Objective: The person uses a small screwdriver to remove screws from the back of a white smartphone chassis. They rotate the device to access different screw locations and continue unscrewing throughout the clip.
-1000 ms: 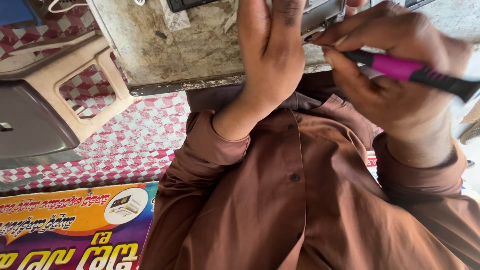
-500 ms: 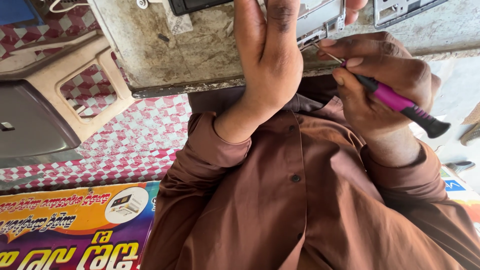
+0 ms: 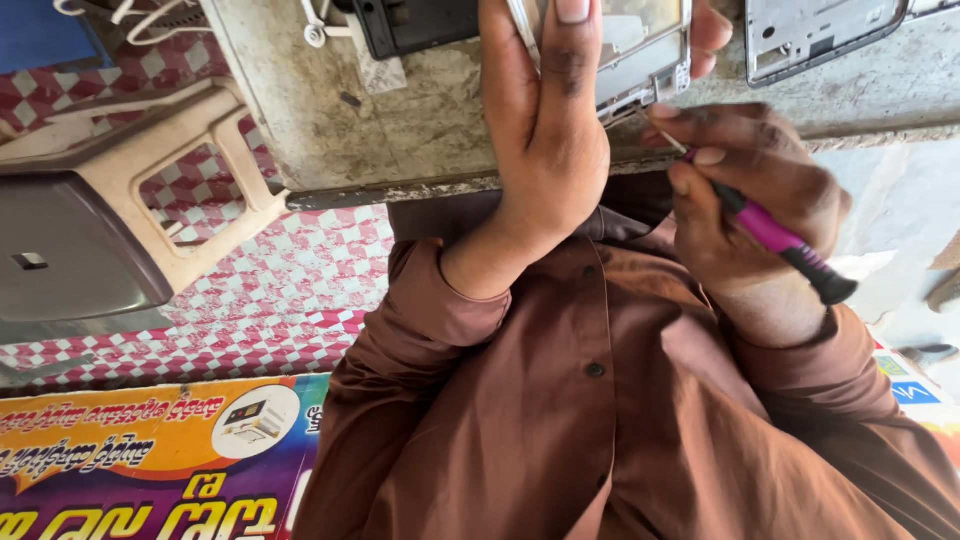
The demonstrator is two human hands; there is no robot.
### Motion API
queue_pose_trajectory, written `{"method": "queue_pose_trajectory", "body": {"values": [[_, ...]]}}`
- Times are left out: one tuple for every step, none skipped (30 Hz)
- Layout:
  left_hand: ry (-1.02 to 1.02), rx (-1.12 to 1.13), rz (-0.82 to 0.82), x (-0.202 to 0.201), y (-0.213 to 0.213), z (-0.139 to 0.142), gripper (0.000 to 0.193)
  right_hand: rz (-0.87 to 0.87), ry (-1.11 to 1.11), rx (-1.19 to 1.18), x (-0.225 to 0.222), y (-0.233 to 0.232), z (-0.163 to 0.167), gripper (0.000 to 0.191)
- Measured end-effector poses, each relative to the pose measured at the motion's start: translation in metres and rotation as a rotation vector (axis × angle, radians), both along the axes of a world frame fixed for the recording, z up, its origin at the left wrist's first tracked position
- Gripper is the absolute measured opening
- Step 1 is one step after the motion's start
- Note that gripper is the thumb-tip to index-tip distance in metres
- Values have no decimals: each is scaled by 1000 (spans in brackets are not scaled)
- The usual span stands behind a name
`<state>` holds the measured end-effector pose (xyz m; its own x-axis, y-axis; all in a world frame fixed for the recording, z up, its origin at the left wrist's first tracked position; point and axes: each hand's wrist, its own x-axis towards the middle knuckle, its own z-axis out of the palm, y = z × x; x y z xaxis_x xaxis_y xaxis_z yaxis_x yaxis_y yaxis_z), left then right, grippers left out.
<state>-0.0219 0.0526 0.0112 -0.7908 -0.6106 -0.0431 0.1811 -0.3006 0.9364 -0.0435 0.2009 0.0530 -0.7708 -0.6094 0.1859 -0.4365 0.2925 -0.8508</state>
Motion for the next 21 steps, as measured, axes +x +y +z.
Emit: {"method": "queue_pose_trajectory", "body": {"values": [[4, 18, 1, -1, -1, 2, 25, -19, -6, -7, 3, 1, -3, 15], [47, 70, -34, -1, -2, 4, 27, -54, -37, -104, 7, 3, -6, 16], [88, 124, -68, -2, -3, 6, 28, -87, -66, -202, 8, 1, -12, 18], [169, 216, -136, -2, -4, 8, 26, -104, -85, -265, 10, 2, -16, 18], [206, 270, -178, -2, -6, 9, 25, -121, -101, -329, 11, 2, -21, 19], [240, 324, -220, -1, -7, 10, 24, -122, -109, -356, 12, 2, -25, 19], [233, 336, -236, -1, -9, 11, 28, -124, -114, -368, 13, 3, -29, 19], [227, 337, -243, 0, -9, 11, 29, -127, -119, -380, 13, 4, -32, 19], [222, 338, -249, 0, -10, 11, 31, -132, -122, -381, 14, 4, -34, 19], [219, 330, -246, 0, -9, 11, 31, -136, -126, -396, 14, 5, -35, 19], [217, 321, -246, 0, -9, 11, 31, -139, -130, -411, 14, 5, -36, 19], [215, 312, -245, 0, -9, 10, 31, -140, -132, -440, 14, 4, -36, 20], [212, 304, -248, 1, -9, 10, 31, -135, -131, -442, 14, 4, -35, 20], [211, 299, -251, 0, -8, 10, 30, -131, -130, -444, 13, 3, -34, 20], [211, 294, -254, 0, -8, 10, 30, -121, -128, -420, 12, 2, -32, 20], [211, 292, -255, 0, -8, 9, 30, -124, -132, -407, 12, 1, -30, 21], [211, 293, -253, -1, -8, 9, 29, -127, -136, -395, 10, 0, -27, 21], [210, 294, -251, -1, -8, 10, 29, -144, -143, -391, 10, -1, -25, 21], [208, 301, -246, -1, -8, 10, 29, -130, -124, -345, 9, -1, -22, 21], [206, 306, -248, -1, -8, 10, 29, -115, -105, -299, 8, -1, -20, 20], [204, 312, -249, -1, -8, 10, 29, -69, -58, -214, 6, 0, -16, 20]]}}
